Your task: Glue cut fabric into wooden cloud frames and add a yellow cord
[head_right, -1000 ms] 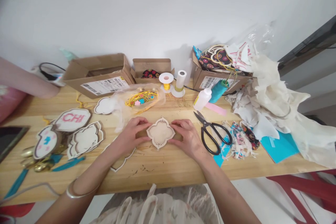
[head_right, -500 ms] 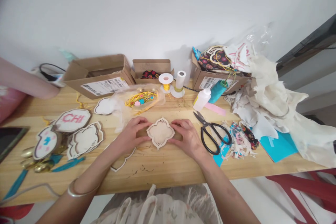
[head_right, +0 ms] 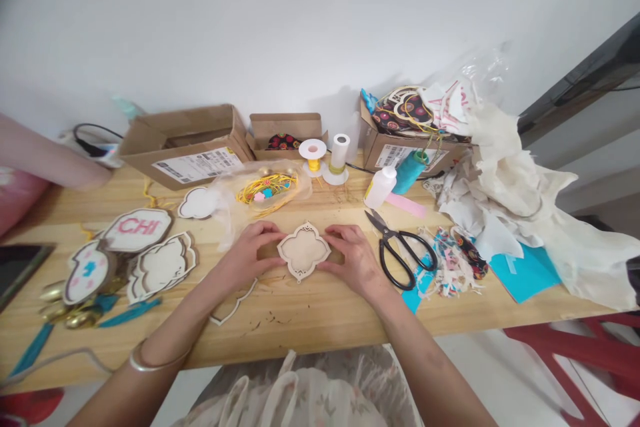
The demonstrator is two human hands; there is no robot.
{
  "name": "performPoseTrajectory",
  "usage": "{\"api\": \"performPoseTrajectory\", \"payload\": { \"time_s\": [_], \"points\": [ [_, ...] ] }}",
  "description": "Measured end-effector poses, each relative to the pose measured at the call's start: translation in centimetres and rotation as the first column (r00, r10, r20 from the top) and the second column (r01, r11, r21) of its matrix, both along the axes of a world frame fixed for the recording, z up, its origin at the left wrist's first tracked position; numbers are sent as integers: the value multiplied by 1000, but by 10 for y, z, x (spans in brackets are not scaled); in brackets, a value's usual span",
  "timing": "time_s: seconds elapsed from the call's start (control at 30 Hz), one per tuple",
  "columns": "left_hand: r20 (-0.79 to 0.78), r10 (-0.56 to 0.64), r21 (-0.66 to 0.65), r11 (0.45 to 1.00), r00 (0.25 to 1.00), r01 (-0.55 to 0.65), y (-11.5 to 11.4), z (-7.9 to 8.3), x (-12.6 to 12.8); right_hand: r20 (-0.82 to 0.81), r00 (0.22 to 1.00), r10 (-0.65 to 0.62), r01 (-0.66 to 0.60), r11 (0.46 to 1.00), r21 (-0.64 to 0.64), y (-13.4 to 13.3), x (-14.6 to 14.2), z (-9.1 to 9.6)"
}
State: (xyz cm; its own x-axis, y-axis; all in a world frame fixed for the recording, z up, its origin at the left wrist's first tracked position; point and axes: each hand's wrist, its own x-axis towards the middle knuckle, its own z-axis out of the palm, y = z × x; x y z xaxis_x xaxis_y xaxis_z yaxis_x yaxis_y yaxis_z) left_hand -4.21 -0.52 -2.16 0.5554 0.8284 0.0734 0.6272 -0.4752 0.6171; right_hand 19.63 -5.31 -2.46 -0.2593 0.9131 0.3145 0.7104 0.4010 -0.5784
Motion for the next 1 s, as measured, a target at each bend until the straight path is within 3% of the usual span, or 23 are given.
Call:
{"api": "performPoseTrajectory", "payload": {
  "time_s": [0.67,1.0],
  "points": [
    [1,24,-50,998,1000,-24,-1,9,4,-1,1000,6,-6,999,54,1,-1,-5],
    [40,-44,11,999,998,43,0,7,0,-2,1000,20,-20,999,35,-2,1,-2]
  ]
}}
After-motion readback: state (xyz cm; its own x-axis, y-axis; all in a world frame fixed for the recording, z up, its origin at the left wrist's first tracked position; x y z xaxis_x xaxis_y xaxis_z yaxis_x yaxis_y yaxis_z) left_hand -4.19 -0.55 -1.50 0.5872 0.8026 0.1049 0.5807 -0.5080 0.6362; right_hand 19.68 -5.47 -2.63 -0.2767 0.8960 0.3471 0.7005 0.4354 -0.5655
